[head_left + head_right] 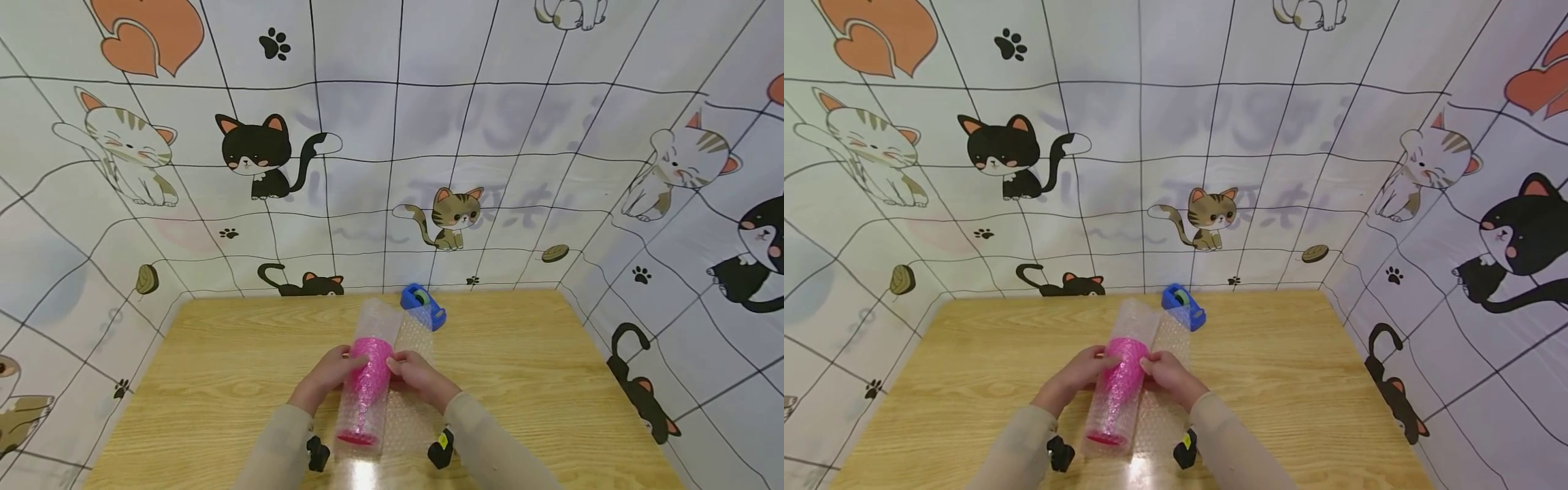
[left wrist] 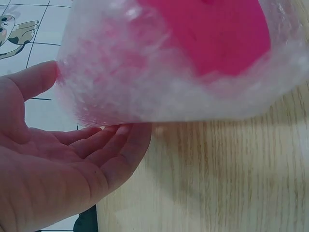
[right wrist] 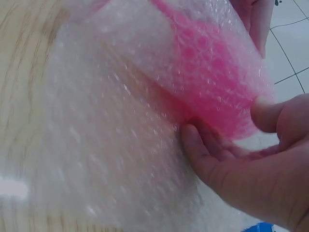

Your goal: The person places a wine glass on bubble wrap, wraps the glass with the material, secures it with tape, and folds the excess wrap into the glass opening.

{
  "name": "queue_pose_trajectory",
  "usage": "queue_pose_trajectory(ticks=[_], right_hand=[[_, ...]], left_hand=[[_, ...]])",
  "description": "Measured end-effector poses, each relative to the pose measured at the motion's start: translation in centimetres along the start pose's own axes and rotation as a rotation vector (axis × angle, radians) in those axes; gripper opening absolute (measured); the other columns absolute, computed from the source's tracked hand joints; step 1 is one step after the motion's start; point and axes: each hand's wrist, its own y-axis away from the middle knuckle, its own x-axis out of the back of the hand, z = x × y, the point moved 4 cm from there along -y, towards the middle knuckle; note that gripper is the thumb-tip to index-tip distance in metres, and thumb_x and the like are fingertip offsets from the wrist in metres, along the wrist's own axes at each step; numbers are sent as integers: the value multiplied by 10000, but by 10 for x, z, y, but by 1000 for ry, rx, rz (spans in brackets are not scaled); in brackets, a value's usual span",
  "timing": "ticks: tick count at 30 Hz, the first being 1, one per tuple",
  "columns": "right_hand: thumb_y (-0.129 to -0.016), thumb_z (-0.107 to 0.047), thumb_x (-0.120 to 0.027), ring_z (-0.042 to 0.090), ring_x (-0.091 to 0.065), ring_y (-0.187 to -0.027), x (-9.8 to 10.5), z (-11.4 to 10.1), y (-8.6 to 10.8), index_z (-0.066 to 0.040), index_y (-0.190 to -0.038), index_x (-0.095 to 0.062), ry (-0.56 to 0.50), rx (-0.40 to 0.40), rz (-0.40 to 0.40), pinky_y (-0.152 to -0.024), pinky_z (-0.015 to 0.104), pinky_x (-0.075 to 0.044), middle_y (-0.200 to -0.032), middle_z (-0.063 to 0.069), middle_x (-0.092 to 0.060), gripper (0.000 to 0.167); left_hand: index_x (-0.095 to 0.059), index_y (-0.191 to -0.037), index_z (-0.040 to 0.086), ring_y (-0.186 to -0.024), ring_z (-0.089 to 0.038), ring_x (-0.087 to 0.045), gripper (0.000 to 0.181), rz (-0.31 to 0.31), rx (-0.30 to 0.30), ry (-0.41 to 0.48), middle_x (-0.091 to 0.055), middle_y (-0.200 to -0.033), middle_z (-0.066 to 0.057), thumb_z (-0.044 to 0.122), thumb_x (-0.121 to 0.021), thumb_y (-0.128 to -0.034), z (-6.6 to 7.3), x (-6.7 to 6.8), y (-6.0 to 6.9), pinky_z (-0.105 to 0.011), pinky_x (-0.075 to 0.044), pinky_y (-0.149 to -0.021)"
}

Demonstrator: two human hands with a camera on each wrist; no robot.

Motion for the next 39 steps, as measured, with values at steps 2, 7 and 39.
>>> queue_pose_trajectory(ticks=[2,7,39], right_hand=[[-1029,-254,-477,266,-646,-1101,0,0,0,130,-1368,-406,-11,17,-38,-999,444,-512,-1220,213,-631,517],[-964,-417,-577,300,-632,-1158,-2,-3,2,89,-1384,-430,30,28,-80,-1024,445,-494,-1281,189,-616,675],[-973,-346,-585,279,-613,-1130,2,2,2,106,-1327,-392,17,119,-65,-1000,456,-509,-1295,232,-526,606]], left_hand=[[-364,-1428,-67,-1163,-357,-586,714,-3,-2,-1,-517,-1360,-259,387,-606,-933,1,0,1,-504,-530,-938],[-340,-1442,-65,-1169,-377,-585,714,-13,-14,16,-491,-1385,-275,384,-593,-947,1,-1,1,-505,-544,-909],[-292,-1466,-50,-1174,-364,-581,787,-26,-30,103,-476,-1392,-269,374,-653,-909,-13,-4,-4,-516,-519,-940]])
